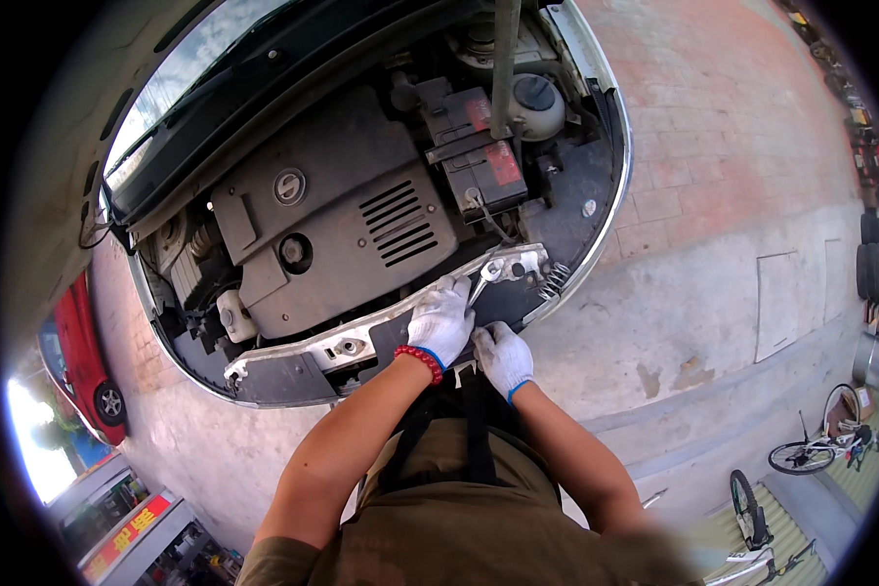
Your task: The person puts on gloves and retrieves a wrench and screwdriver from a tool cart. They walk to a white car with the hood open, remove the hood latch spring, and use a screwdriver to adjust the latch mechanism. They then reattach the spring and tighten the latch with the wrench.
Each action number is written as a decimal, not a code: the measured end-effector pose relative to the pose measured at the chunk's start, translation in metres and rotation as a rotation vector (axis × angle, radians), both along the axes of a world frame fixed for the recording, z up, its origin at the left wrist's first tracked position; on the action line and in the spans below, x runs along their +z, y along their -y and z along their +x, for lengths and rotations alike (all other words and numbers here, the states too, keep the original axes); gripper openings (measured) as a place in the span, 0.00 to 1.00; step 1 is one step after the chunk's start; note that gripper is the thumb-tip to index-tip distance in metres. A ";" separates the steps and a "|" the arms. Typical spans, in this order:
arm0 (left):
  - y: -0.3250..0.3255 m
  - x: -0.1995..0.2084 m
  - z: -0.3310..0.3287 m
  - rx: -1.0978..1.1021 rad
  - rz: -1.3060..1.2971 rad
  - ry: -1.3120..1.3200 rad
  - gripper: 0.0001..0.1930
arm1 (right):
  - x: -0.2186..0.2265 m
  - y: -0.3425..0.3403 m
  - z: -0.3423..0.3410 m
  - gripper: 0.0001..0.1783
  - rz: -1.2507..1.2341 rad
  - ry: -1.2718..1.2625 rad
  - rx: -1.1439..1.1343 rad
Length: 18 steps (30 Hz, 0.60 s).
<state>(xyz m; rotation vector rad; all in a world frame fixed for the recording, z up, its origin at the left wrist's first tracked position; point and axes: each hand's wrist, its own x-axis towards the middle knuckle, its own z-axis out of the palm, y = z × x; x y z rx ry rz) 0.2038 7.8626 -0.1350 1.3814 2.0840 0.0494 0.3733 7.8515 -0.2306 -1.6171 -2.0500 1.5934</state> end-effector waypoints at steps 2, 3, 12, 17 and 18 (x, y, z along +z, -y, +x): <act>0.008 0.003 -0.005 0.032 -0.010 -0.012 0.29 | 0.013 -0.015 0.017 0.14 -0.313 -0.084 -0.233; 0.014 0.003 -0.010 0.011 -0.007 -0.015 0.30 | 0.044 -0.030 0.020 0.14 -0.478 -0.138 -0.339; 0.075 0.048 -0.049 0.224 0.001 0.095 0.32 | 0.133 -0.089 0.017 0.16 -0.234 -0.404 -0.481; 0.122 0.111 -0.101 0.420 0.159 0.066 0.29 | 0.274 -0.104 -0.075 0.28 -0.114 -0.942 -0.168; 0.129 0.135 -0.118 0.495 0.250 0.028 0.28 | 0.321 -0.095 -0.112 0.28 -0.170 -0.998 -0.105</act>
